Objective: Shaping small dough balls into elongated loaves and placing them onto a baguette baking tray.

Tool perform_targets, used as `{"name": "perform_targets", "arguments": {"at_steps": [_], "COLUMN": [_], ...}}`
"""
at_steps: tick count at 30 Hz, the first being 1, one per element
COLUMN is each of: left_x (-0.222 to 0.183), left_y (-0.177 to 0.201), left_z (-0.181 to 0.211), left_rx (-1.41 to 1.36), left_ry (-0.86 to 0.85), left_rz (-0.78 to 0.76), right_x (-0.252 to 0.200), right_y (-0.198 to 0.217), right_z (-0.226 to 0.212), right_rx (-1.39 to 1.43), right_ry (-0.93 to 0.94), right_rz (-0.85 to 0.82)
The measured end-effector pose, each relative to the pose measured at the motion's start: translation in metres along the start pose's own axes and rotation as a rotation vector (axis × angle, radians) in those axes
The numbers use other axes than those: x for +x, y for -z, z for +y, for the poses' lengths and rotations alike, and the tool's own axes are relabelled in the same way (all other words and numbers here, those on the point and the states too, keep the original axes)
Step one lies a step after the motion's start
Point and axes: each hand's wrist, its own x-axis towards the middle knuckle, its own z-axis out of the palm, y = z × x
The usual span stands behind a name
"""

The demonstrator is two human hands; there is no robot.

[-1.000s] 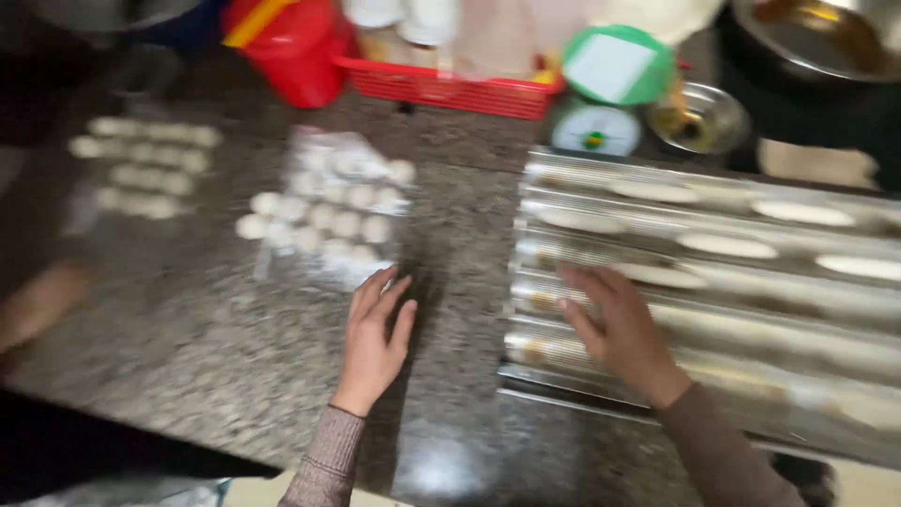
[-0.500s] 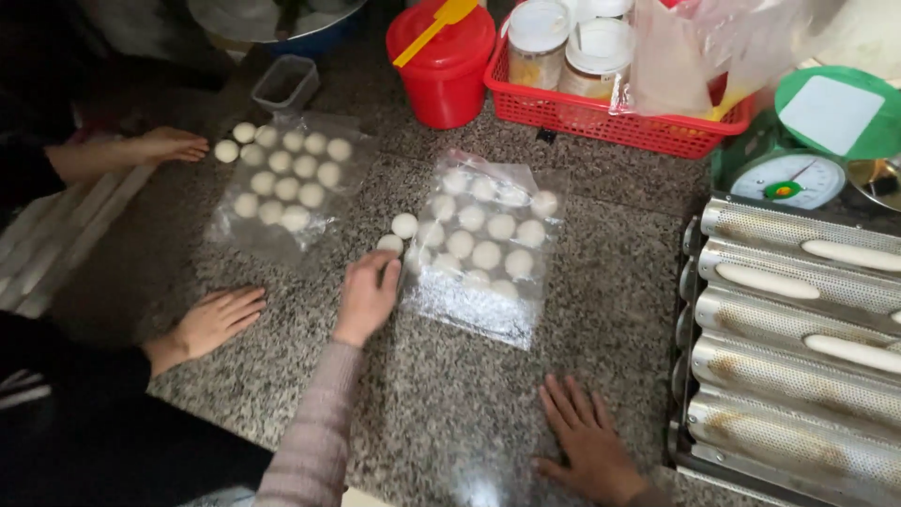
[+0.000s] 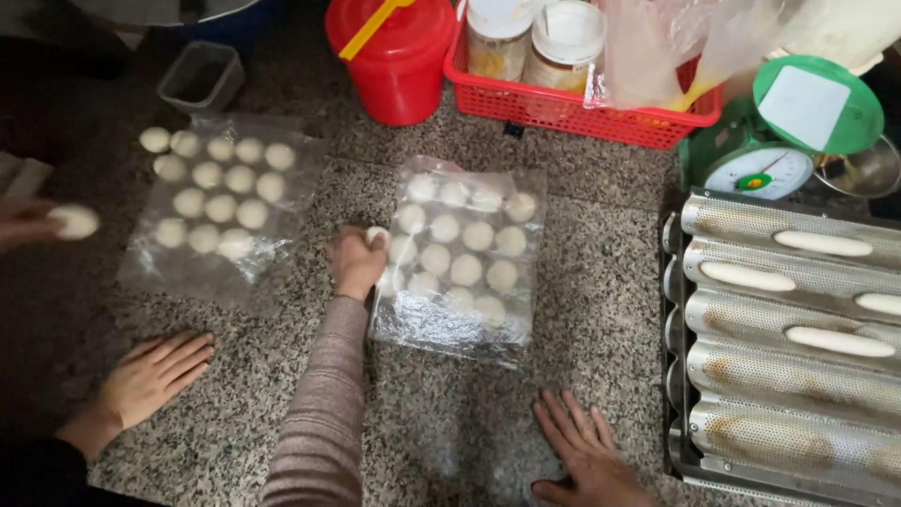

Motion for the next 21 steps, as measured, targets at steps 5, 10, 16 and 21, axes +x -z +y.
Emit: {"name": "perform_targets", "arguments": {"at_steps": [5, 10, 16, 21], "left_x": [0.007, -0.156, -0.278, -0.336], "left_y": [-0.003, 0.049, -0.009, -0.034], "left_z": [-0.036, 0.023, 0.002, 0.006], "left_rx": [-0.51, -0.441, -0.42, -0.352], "left_ry": [-0.452, -0.559, -0.649, -0.709], "left_rz": [0.173, -0.057, -0.53, -0.546], "right_x": [-0.007, 0.01, -0.036, -0.071], "right_y": [0.015, 0.004, 0.086, 0.084], "right_z": [-0.01, -0.003, -0.053, -0.057], "right_rx": [0.021, 0.123, 1.048, 1.266], "right_ry": [-0.01, 0.007, -0.007, 0.074], "right_rz": [-0.028, 0.223, 0.561, 0.636]}}
